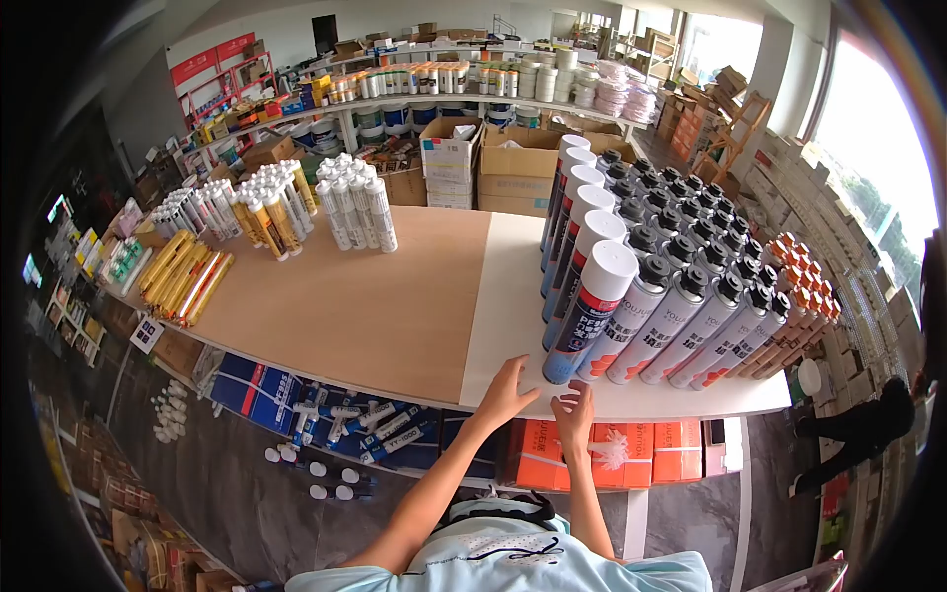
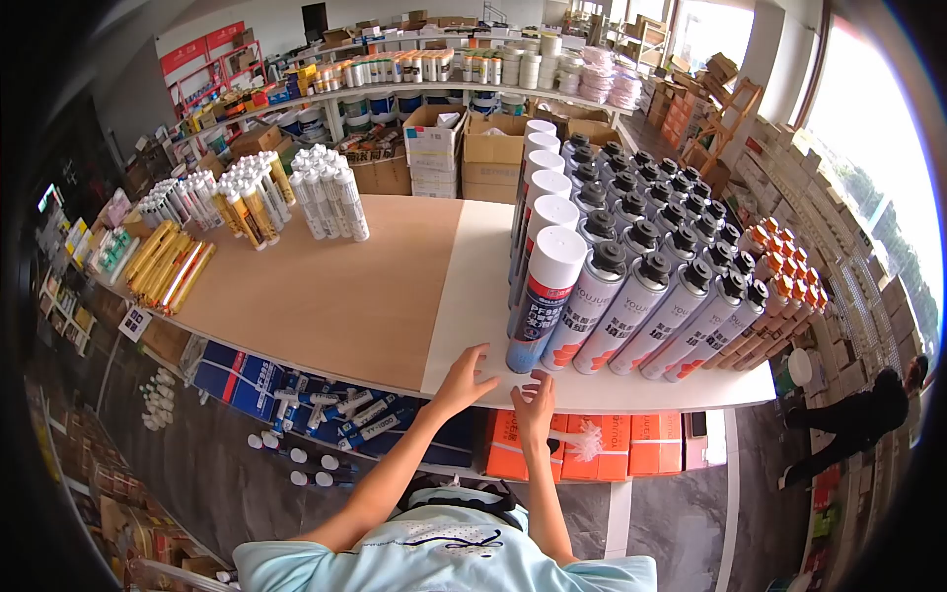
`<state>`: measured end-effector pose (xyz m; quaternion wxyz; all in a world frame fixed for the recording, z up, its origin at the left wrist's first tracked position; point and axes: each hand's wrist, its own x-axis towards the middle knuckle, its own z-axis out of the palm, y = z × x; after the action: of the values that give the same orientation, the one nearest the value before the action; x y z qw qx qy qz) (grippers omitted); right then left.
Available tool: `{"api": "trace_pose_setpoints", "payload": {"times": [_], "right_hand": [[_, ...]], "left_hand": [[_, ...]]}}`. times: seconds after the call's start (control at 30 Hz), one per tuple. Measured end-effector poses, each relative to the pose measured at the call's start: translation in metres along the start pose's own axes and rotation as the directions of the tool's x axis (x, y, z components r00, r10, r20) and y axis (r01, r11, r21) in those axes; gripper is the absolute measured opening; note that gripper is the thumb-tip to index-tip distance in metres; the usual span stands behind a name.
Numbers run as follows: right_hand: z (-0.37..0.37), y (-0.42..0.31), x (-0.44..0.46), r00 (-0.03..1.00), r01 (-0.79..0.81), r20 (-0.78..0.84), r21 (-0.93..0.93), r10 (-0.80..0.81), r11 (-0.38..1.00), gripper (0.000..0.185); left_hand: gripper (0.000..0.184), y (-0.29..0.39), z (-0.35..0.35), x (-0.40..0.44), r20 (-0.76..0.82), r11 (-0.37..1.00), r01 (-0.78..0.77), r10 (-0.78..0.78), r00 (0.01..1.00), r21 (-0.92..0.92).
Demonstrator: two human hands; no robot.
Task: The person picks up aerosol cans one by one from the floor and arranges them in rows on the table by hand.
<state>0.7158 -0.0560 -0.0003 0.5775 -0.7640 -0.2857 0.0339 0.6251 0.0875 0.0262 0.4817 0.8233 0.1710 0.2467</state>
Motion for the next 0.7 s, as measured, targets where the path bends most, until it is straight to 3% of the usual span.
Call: {"api": "trace_pose_setpoints", "payload": {"times": [0.17, 0.23, 0.27, 0.3, 0.4, 0.57, 0.7], "right_hand": [[0.016, -0.029, -0.015, 0.972, 0.056, 0.221, 0.095, -0.076, 0.994, 0.028], [0.03, -0.042, -0.02, 0.912, 0.006, 0.398, 0.232, -0.1, 0.973, 0.031], [0.041, -0.044, -0.022, 0.871, 0.017, 0.473, 0.243, -0.134, 0.97, 0.034], [0.049, -0.053, -0.023, 0.817, 0.14, 0.527, 0.212, -0.234, 0.967, 0.037], [0.077, -0.078, -0.03, 0.64, 0.342, 0.633, 0.272, -0.435, 0.899, 0.042], [0.114, -0.102, -0.063, 0.469, 0.389, 0.706, 0.374, -0.53, 0.842, 0.046], [0.146, -0.101, -0.097, 0.331, 0.454, 0.775, 0.369, -0.538, 0.811, 0.063]], "left_hand": [[0.064, -0.005, -0.044, -0.052, -0.168, 0.994, -0.028, 0.044, 0.985, 0.102], [0.063, 0.002, -0.061, -0.082, -0.21, 0.953, -0.055, 0.122, 0.97, 0.297], [0.066, 0.009, -0.069, -0.096, -0.22, 0.961, -0.01, 0.073, 0.973, 0.277], [0.07, 0.007, -0.075, -0.11, -0.241, 0.946, -0.015, 0.097, 0.966, 0.322], [0.077, 0.014, -0.089, -0.154, -0.314, 0.888, 0.154, -0.011, 0.949, 0.433], [0.081, 0.014, -0.105, -0.222, -0.488, 0.828, 0.377, -0.146, 0.86, 0.416], [0.087, 0.006, -0.117, -0.269, -0.569, 0.747, 0.522, -0.237, 0.788, 0.411]]}}
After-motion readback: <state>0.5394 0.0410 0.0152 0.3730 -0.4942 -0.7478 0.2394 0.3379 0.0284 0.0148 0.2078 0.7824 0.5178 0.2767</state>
